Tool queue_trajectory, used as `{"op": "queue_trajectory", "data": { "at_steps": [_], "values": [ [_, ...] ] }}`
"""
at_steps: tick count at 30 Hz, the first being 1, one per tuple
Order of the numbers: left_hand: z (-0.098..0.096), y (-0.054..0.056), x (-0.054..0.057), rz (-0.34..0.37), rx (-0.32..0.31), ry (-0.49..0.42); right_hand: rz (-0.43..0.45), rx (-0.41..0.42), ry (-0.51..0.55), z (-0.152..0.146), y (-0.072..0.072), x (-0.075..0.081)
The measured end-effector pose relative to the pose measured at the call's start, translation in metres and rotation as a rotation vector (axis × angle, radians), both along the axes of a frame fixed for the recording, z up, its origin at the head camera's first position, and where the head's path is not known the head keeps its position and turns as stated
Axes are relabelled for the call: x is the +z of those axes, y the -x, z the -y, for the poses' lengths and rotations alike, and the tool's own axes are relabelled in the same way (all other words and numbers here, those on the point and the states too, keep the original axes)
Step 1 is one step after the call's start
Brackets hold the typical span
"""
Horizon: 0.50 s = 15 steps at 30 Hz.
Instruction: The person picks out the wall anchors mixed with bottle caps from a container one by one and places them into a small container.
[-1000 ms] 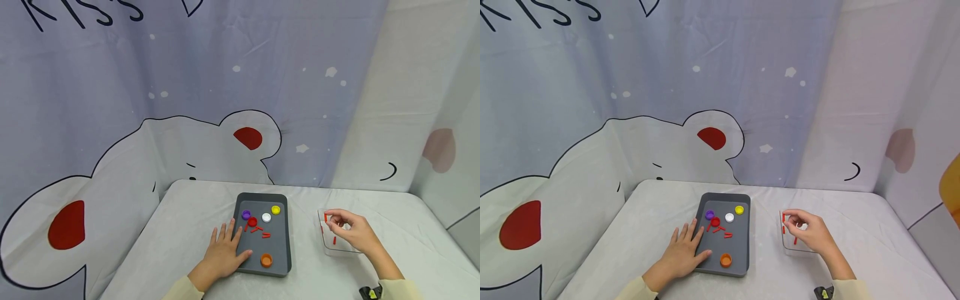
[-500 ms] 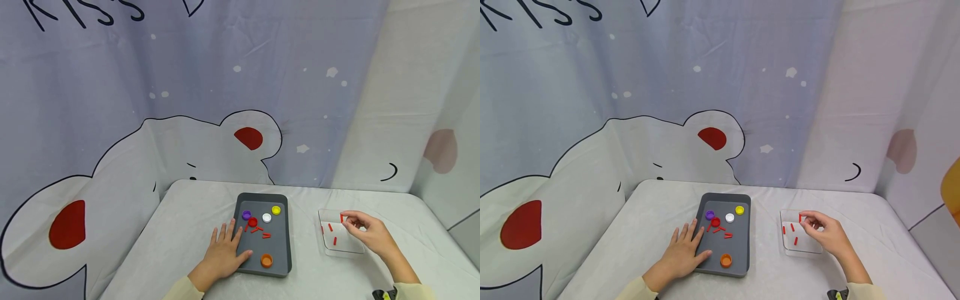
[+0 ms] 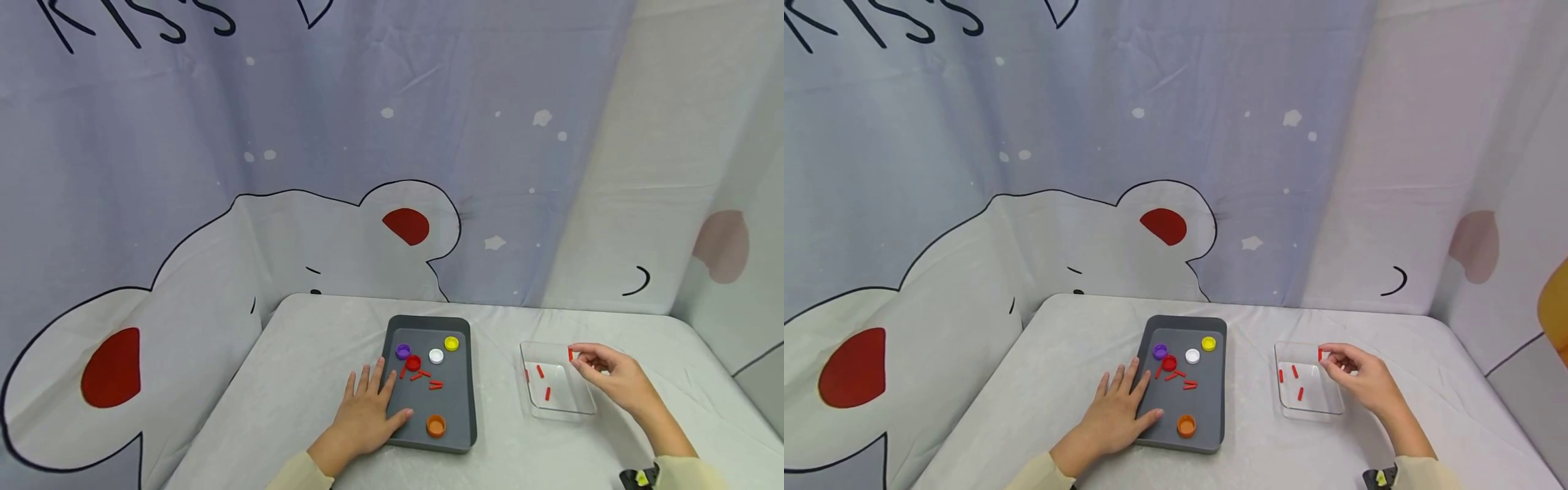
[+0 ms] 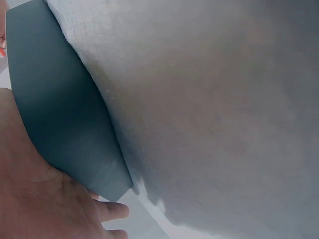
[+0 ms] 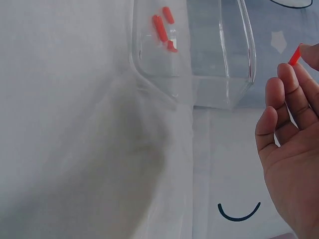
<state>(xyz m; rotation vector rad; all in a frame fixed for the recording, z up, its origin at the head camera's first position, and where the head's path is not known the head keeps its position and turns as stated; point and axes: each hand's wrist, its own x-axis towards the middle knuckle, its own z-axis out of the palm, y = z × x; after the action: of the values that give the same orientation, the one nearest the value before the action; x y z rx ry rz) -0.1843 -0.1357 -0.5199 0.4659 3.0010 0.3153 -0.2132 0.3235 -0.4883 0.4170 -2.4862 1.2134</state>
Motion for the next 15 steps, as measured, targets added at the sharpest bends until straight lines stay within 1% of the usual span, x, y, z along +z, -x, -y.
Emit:
{"op": "queue_trajectory", "data": {
  "at_steps": [9,15],
  "values": [
    [0.0003,-0.0009,0.0001,0.003,0.002,-0.001,0.046,0.009,-0.026,-0.0059,0.0048,0.0011],
    [0.0008,-0.0018,0.0026,-0.003,-0.002,-0.002,0.084,0.015,-0.026,-0.0070,0.0053,0.0025]
  ]
}}
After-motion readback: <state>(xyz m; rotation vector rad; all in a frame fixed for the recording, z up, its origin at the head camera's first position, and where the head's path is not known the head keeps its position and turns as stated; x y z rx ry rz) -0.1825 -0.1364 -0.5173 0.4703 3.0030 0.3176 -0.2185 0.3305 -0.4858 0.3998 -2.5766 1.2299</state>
